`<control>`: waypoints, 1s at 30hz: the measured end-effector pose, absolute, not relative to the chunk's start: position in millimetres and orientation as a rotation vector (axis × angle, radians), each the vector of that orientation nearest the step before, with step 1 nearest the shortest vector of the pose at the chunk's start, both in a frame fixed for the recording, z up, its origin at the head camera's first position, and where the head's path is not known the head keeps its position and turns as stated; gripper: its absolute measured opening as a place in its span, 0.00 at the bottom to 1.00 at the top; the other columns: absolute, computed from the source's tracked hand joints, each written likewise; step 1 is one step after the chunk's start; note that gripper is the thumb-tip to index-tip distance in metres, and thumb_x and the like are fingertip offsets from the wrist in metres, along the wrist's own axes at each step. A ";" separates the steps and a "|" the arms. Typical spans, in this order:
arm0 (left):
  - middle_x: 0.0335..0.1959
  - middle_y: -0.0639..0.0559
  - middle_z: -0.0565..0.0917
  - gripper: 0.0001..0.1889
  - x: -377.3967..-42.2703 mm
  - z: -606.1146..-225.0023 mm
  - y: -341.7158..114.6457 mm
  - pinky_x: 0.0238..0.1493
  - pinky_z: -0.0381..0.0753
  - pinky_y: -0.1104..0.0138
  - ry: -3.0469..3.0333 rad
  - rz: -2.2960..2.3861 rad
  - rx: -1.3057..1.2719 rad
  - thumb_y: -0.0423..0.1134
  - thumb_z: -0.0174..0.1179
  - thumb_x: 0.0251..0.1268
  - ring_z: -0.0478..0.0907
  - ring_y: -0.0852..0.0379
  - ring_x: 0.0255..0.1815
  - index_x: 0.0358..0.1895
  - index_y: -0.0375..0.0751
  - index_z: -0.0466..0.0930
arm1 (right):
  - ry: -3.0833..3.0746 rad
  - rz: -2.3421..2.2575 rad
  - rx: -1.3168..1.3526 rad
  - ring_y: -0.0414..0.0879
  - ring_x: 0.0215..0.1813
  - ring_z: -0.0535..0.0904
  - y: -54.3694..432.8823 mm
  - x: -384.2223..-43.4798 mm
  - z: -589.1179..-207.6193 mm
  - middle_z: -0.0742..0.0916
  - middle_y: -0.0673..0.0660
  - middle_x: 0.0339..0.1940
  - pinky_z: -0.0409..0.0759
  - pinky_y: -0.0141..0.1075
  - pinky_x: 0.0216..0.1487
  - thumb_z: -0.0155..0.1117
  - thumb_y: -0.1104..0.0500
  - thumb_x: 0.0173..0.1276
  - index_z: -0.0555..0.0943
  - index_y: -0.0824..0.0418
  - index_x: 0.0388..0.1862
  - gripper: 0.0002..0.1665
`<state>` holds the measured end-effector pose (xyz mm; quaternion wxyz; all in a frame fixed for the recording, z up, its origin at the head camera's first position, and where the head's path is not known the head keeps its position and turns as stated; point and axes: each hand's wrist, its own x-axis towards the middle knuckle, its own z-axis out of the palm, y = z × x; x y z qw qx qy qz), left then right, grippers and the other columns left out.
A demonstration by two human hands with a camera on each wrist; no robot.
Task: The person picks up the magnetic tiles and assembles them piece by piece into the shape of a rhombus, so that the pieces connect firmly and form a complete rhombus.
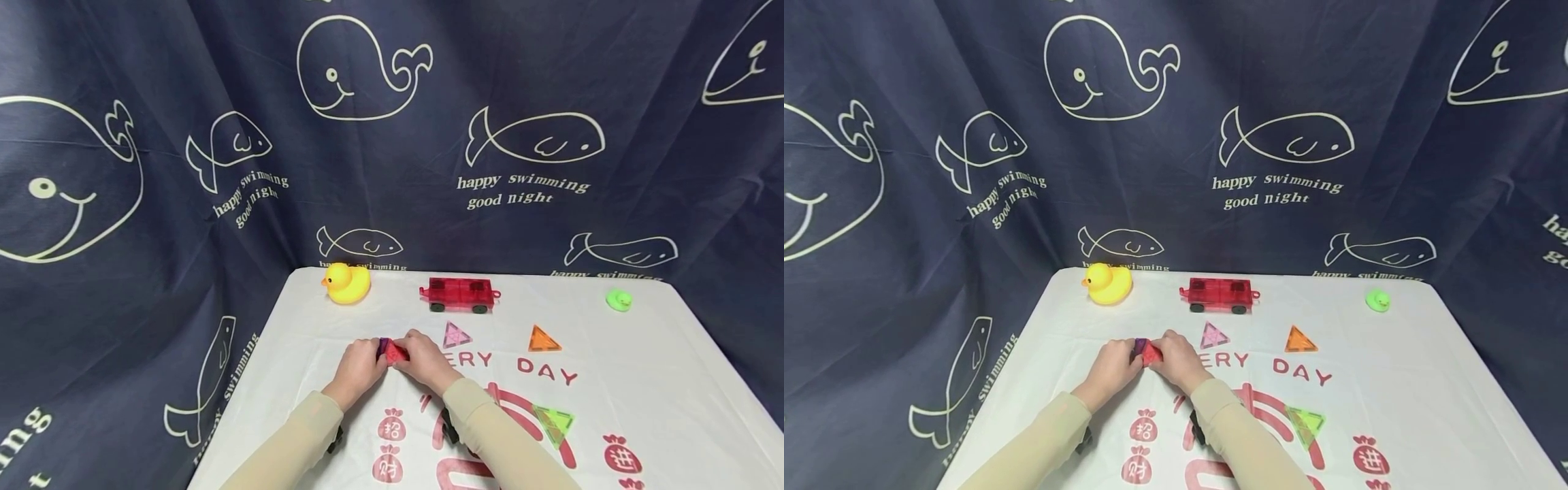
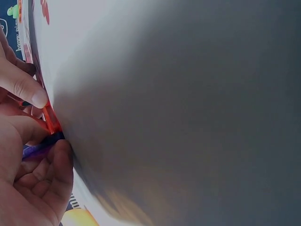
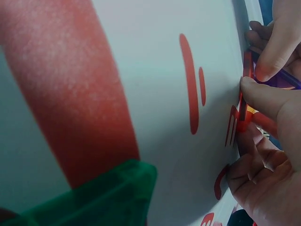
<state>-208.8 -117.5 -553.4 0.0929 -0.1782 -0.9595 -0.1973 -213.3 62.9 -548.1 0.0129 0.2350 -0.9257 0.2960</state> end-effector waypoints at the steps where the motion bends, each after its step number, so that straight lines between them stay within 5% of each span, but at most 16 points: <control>1: 0.22 0.47 0.81 0.08 -208.8 -553.8 -118.1 0.25 0.75 0.59 -2.850 -0.586 -0.529 0.34 0.69 0.57 0.78 0.52 0.22 0.27 0.40 0.78 | -2.888 0.920 0.729 0.45 0.35 0.74 62.8 -213.5 -548.5 0.78 0.53 0.34 0.76 0.41 0.41 0.81 0.60 0.60 0.87 0.67 0.57 0.26; 30: 0.23 0.53 0.80 0.08 -197.8 -549.6 -128.2 0.26 0.72 0.63 -2.926 -0.753 -0.497 0.34 0.71 0.64 0.73 0.59 0.23 0.32 0.40 0.79 | -2.911 0.968 0.696 0.46 0.38 0.77 63.6 -210.7 -548.0 0.80 0.53 0.38 0.78 0.43 0.46 0.80 0.61 0.61 0.85 0.67 0.60 0.28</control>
